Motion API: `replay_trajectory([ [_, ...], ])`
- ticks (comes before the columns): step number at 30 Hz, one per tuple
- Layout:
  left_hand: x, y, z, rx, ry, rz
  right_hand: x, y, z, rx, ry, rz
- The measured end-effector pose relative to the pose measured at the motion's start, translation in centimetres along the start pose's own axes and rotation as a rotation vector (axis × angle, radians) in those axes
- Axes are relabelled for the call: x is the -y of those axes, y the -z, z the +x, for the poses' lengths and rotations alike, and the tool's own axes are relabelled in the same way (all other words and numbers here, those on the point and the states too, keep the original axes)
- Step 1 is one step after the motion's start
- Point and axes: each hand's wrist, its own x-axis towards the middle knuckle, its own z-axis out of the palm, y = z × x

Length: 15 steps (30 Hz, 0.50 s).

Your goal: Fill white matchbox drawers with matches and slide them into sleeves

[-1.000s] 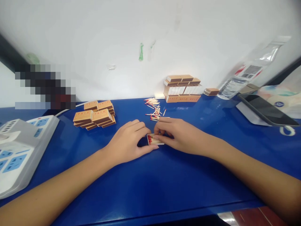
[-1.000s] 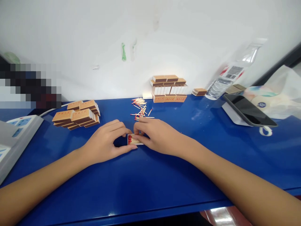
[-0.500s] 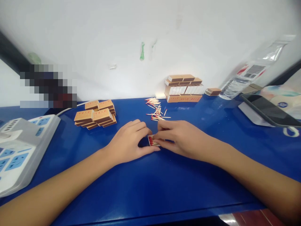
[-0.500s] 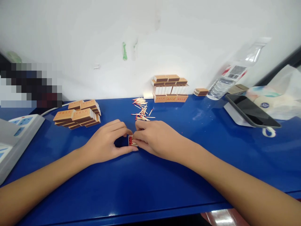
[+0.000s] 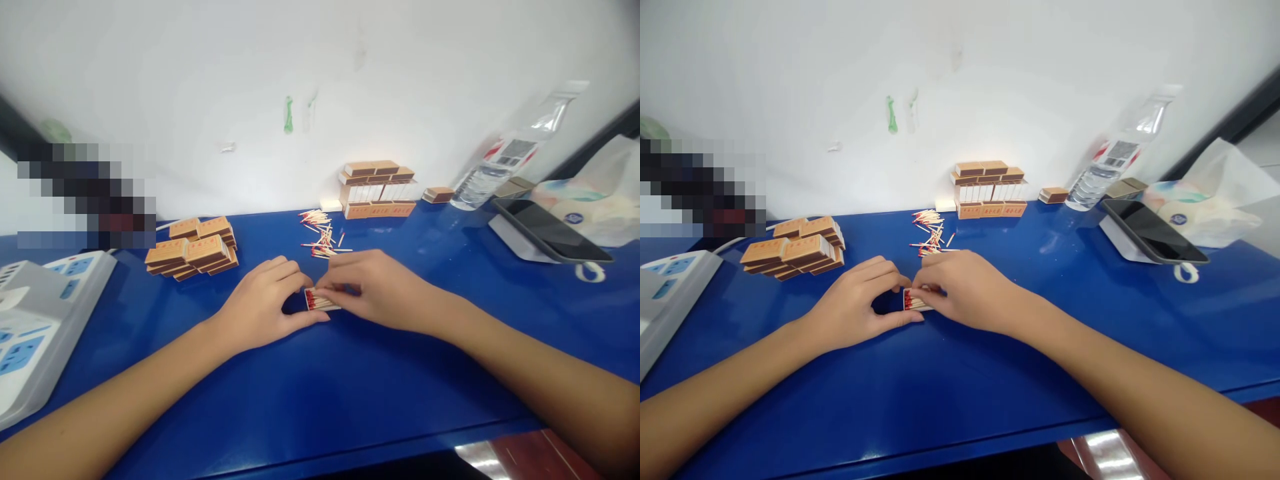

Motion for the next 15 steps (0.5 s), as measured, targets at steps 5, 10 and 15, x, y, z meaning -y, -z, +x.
replay_trajectory([
  [5, -0.1, 0.0, 0.1, -0.014, 0.003, -0.012, -2.3, 1.4, 0.4, -0.224, -0.216, -0.116],
  [10, -0.1, 0.0, 0.0, -0.009, 0.012, -0.014, -4.9, 1.6, 0.3, -0.071, -0.336, -0.214],
  [15, -0.1, 0.0, -0.1, -0.008, 0.015, -0.012, -5.4, 1.4, 0.0, 0.066, -0.357, -0.196],
])
